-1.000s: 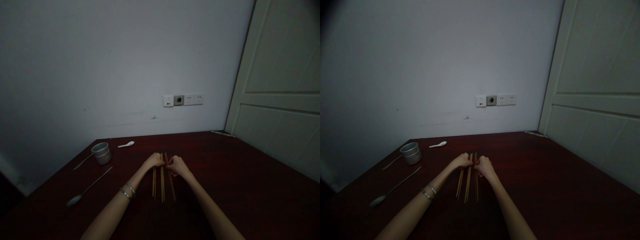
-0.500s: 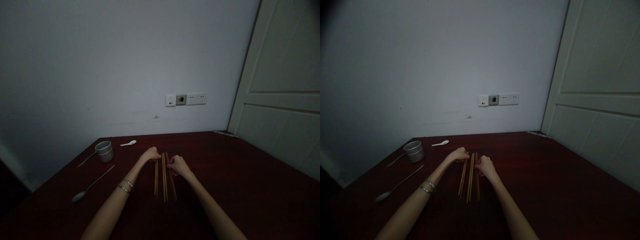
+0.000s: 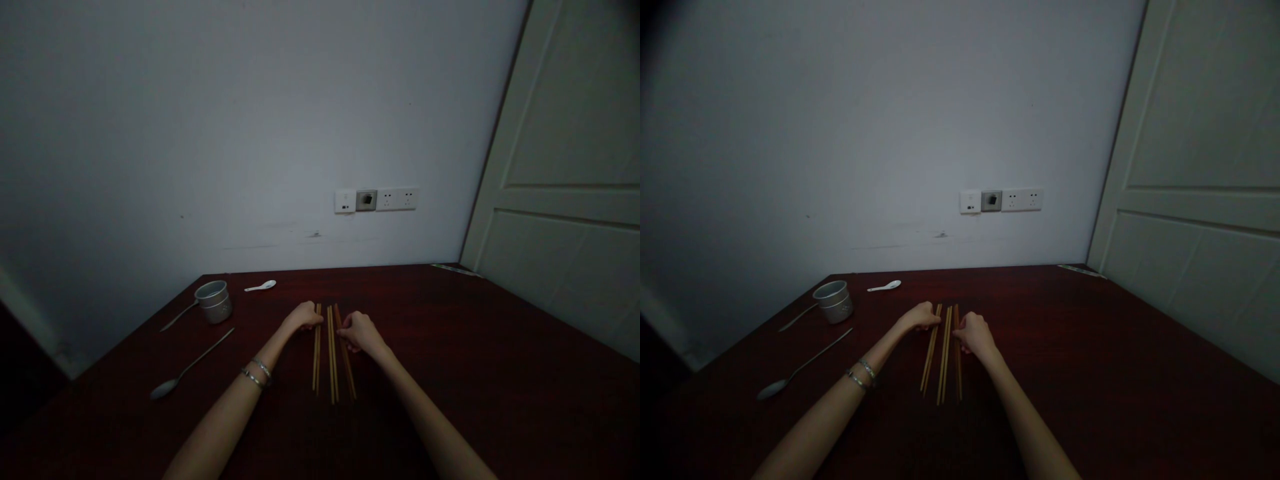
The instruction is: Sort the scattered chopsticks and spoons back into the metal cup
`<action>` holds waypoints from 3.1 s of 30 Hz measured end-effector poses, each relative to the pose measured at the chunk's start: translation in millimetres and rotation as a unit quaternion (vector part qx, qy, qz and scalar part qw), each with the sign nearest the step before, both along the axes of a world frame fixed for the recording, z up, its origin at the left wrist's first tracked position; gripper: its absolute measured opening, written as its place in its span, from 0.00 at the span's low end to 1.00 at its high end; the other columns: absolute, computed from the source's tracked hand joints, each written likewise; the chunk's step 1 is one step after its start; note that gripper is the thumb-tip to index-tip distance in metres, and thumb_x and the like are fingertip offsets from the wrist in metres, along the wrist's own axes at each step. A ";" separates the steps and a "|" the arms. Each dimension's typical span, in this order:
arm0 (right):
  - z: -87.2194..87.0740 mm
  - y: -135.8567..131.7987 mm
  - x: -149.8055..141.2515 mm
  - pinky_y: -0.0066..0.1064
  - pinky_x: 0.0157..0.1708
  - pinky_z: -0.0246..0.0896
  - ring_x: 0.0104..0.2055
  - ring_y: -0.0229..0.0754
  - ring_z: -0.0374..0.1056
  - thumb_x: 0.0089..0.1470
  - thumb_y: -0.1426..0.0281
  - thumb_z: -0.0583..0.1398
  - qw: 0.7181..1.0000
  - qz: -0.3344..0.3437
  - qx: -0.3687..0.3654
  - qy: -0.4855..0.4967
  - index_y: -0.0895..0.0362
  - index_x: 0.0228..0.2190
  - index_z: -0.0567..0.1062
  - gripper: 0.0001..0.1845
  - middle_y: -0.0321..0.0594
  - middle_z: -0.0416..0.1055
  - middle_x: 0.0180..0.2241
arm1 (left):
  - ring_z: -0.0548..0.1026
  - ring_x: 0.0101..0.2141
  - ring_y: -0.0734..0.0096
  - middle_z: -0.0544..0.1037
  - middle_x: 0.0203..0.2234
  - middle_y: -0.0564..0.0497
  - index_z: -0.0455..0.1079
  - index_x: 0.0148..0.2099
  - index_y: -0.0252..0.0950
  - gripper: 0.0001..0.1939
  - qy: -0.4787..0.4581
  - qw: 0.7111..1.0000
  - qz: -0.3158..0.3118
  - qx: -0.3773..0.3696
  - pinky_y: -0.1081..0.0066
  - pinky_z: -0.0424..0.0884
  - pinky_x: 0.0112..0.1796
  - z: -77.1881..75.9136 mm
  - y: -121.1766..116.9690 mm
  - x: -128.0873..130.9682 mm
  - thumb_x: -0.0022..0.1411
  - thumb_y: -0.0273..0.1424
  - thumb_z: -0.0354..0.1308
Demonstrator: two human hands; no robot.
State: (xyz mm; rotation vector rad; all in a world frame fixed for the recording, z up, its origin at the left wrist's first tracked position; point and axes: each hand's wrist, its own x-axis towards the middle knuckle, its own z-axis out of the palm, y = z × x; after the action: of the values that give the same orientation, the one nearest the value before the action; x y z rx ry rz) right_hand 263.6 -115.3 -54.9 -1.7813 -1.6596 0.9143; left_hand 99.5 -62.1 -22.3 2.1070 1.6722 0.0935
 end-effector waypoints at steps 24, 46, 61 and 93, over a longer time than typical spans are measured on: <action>-0.1 -1.9 -3.0 0.21 0.12 0.60 0.15 0.37 0.67 0.44 0.69 0.60 1.000 0.003 0.012 -0.004 0.59 0.26 0.68 0.07 0.35 0.69 0.14 | 0.63 0.11 0.77 0.67 0.12 0.53 0.67 0.22 0.31 0.09 -0.009 0.998 -0.056 -0.028 0.76 0.60 0.15 -3.2 -1.1 1.8 0.48 0.31 0.50; 1.2 -4.1 -3.9 0.23 0.12 0.61 0.17 0.40 0.68 0.44 0.70 0.59 1.000 0.018 -0.008 0.014 0.58 0.27 0.65 0.07 0.35 0.67 0.14 | 0.75 0.36 0.62 0.77 0.35 0.40 0.72 0.38 0.33 0.15 0.054 0.993 -0.018 0.106 0.75 0.67 0.30 0.3 -20.8 28.6 0.48 0.35 0.55; 5.6 -6.8 -4.0 0.22 0.13 0.60 0.15 0.37 0.67 0.44 0.69 0.59 1.000 0.022 0.000 0.010 0.59 0.26 0.66 0.06 0.35 0.68 0.14 | 0.75 0.34 0.63 0.77 0.33 0.41 0.73 0.37 0.33 0.14 0.044 0.994 -0.030 0.100 0.75 0.65 0.27 0.6 -20.5 28.1 0.48 0.35 0.55; 32.0 -16.7 -12.3 0.19 0.15 0.55 0.16 0.34 0.67 0.48 0.70 0.54 0.994 0.061 0.090 -0.020 0.60 0.23 0.70 0.08 0.38 0.70 0.16 | 0.71 0.28 0.72 0.74 0.26 0.51 0.71 0.28 0.34 0.06 0.170 0.981 0.086 0.035 0.78 0.63 0.28 44.5 -75.8 -232.4 0.41 0.28 0.58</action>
State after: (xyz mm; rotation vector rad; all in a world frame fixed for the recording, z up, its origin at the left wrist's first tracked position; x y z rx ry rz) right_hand 251.3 -132.1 -22.9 -1.6020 -1.8319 0.7576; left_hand -132.9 -137.9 22.3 2.1160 2.0766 -0.1660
